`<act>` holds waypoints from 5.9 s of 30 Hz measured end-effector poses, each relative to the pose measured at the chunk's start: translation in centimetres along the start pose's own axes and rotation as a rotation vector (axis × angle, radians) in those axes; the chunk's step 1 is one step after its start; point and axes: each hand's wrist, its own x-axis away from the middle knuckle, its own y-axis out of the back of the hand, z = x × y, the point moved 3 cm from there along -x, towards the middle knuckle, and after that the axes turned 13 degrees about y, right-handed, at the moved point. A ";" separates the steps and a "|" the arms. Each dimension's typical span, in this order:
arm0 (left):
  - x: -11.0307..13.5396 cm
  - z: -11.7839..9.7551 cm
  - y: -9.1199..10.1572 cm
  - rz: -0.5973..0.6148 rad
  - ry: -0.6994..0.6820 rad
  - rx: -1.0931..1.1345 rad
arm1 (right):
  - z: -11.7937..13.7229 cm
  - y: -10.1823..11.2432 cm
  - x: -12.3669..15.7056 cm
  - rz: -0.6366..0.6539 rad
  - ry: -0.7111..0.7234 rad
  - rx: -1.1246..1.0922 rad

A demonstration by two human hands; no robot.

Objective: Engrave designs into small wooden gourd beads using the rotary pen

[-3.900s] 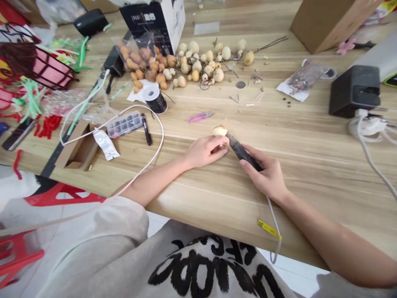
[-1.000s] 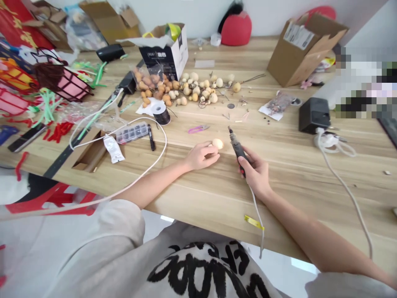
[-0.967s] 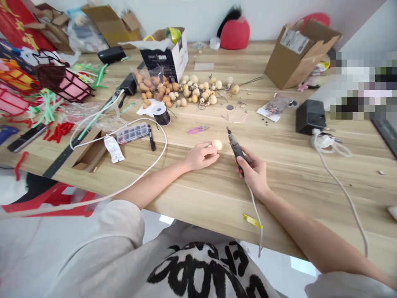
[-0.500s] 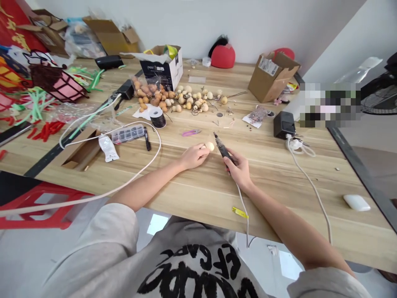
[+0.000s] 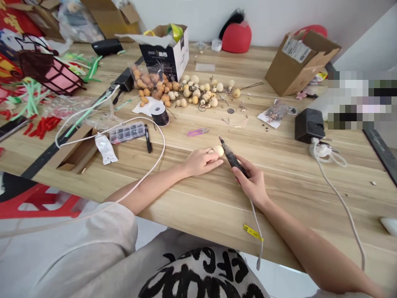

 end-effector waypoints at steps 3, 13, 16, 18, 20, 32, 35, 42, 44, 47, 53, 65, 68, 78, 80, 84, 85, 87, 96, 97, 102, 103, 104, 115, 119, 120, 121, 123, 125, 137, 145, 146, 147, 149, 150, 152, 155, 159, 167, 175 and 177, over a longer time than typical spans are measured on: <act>-0.2 0.1 0.2 0.016 0.045 0.066 | 0.0 0.1 0.1 -0.013 -0.006 0.014; -0.5 0.8 0.3 0.095 0.239 0.308 | 0.3 0.1 0.1 0.040 0.049 0.086; -0.4 0.9 0.1 0.098 0.238 0.274 | 0.2 0.1 0.1 0.053 0.073 0.071; -0.4 0.9 0.0 0.084 0.236 0.252 | 0.1 0.2 0.2 0.050 0.073 0.067; -0.4 0.8 0.1 0.061 0.233 0.224 | 0.0 0.3 0.2 0.049 0.070 0.074; -0.4 0.5 0.3 0.010 0.259 0.083 | 0.3 0.3 0.2 0.042 0.079 0.089; -0.4 0.4 0.2 0.013 0.272 0.033 | 0.2 0.3 0.2 0.052 0.080 0.089; -0.4 0.4 0.3 0.016 0.291 -0.037 | 0.4 0.3 0.2 0.064 0.090 0.086; -0.3 0.5 0.3 0.022 0.299 -0.047 | 0.5 0.3 0.2 0.076 0.102 0.089; -0.4 0.6 0.3 0.028 0.306 -0.057 | 0.5 0.3 0.2 0.076 0.107 0.101; -0.4 0.4 0.4 0.032 0.326 -0.076 | 0.4 0.3 0.2 0.082 0.108 0.103; -0.4 0.5 0.3 0.027 0.315 -0.080 | 0.7 0.2 0.0 0.095 0.139 0.105; -0.4 0.5 0.3 0.032 0.322 -0.080 | 0.8 0.2 0.0 0.091 0.156 0.113; -0.4 0.6 0.2 0.023 0.311 -0.099 | 0.6 0.3 0.0 0.088 0.128 0.121; -0.4 0.6 0.2 0.024 0.315 -0.105 | 0.6 0.3 0.0 0.090 0.125 0.120; -0.4 0.6 0.2 0.020 0.304 -0.108 | 0.5 0.3 0.0 0.099 0.136 0.121; -0.4 0.6 0.2 0.021 0.304 -0.108 | 0.5 0.3 0.0 0.099 0.144 0.122; -0.4 0.6 0.2 0.027 0.310 -0.110 | 0.4 0.3 0.0 0.094 0.157 0.121; -0.3 0.6 0.2 0.035 0.308 -0.106 | 0.7 0.2 0.0 0.114 0.177 0.104; -0.3 0.6 0.2 0.034 0.308 -0.107 | 0.7 0.2 0.0 0.118 0.180 0.103; -0.4 0.6 0.2 0.032 0.310 -0.116 | 0.5 0.3 0.0 0.096 0.150 0.124; -0.4 0.6 0.2 0.034 0.309 -0.115 | 0.5 0.3 0.0 0.100 0.148 0.120; -0.4 0.5 0.2 0.036 0.310 -0.113 | 0.5 0.3 0.0 0.104 0.149 0.116; -0.4 0.6 0.2 0.031 0.289 -0.114 | 0.6 0.2 0.0 0.105 0.182 0.115; -0.4 0.6 0.2 0.023 0.284 -0.119 | 0.5 0.3 0.1 0.096 0.168 0.129; -0.4 0.6 0.2 0.025 0.287 -0.119 | 0.5 0.3 0.1 0.096 0.166 0.127; -0.4 0.7 0.1 0.028 0.288 -0.119 | 0.5 0.3 0.1 0.101 0.167 0.123; -0.4 0.7 0.2 0.031 0.290 -0.119 | 0.5 0.2 0.1 0.113 0.175 0.120; -0.4 0.7 0.2 0.030 0.293 -0.124 | 0.5 0.2 0.1 0.108 0.171 0.130; -0.4 0.5 0.3 0.046 0.315 -0.124 | 0.6 0.2 0.1 0.106 0.169 0.143; -0.4 0.5 0.3 0.043 0.308 -0.124 | 0.5 0.3 0.1 0.097 0.144 0.136; -0.4 0.5 0.3 0.045 0.308 -0.122 | 0.5 0.3 0.1 0.101 0.145 0.132; -0.4 0.5 0.3 0.047 0.306 -0.120 | 0.6 0.2 0.1 0.106 0.148 0.130; -0.4 0.5 0.3 0.047 0.304 -0.119 | 0.6 0.2 0.1 0.108 0.152 0.132; -0.4 0.5 0.3 0.046 0.304 -0.120 | 0.6 0.2 0.1 0.104 0.151 0.135; -0.4 0.5 0.3 0.045 0.308 -0.124 | 0.6 0.3 0.1 0.092 0.146 0.138; -0.4 0.5 0.2 0.043 0.314 -0.120 | 0.5 0.3 0.1 0.090 0.138 0.134; -0.4 0.5 0.3 0.046 0.317 -0.111 | 0.4 0.3 0.1 0.093 0.135 0.132; -0.4 0.5 0.3 0.046 0.313 -0.120 | 0.5 0.2 0.1 0.096 0.148 0.119; -0.4 0.4 0.3 0.049 0.323 -0.117 | 0.5 0.3 0.0 0.099 0.133 0.134; -0.4 0.4 0.3 0.046 0.319 -0.117 | 0.5 0.3 0.0 0.099 0.140 0.140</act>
